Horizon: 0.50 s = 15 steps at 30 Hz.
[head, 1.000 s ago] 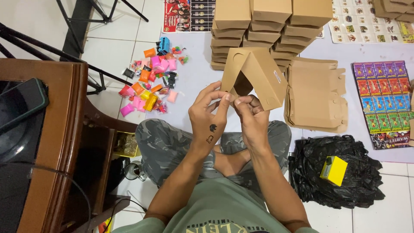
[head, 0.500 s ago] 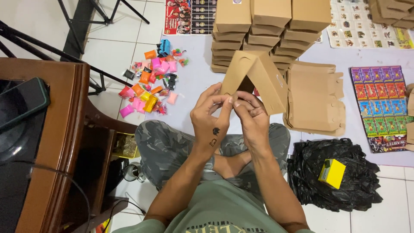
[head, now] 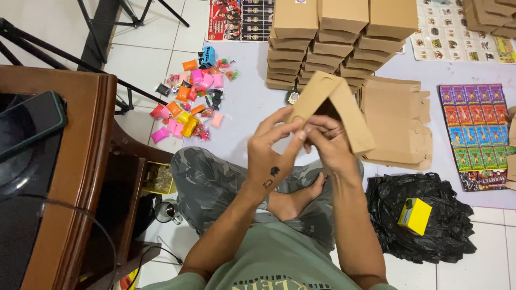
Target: Folding cardboard boxes and packing them with small toy items and stickers while sitting on the floor.
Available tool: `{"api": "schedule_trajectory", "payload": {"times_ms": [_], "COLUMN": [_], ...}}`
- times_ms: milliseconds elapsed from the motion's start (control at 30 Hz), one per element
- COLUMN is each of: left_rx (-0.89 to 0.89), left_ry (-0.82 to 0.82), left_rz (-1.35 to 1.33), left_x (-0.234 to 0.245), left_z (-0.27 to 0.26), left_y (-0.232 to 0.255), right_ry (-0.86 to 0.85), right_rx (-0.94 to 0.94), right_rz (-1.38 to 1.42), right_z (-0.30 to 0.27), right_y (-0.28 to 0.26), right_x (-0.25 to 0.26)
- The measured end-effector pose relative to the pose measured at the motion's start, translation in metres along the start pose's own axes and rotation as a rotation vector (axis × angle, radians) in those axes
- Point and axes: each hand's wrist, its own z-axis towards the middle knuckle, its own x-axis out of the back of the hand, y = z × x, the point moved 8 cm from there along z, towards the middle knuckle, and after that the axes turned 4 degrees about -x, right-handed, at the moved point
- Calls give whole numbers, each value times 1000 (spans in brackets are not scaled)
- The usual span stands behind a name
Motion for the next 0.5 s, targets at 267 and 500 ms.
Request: {"api": "schedule_trajectory", "payload": {"times_ms": [267, 500], "left_rx": [-186, -192], "left_ry": [59, 99], "left_rz": [-21, -42], "left_x": [0, -3], "left_z": [-7, -12], "left_y": [9, 6], "right_ry": [-106, -253], "right_rx": [-22, 21], "right_rz": [236, 147], "right_z": [-7, -5], "right_y": [-37, -29], "right_x": [-26, -21]}}
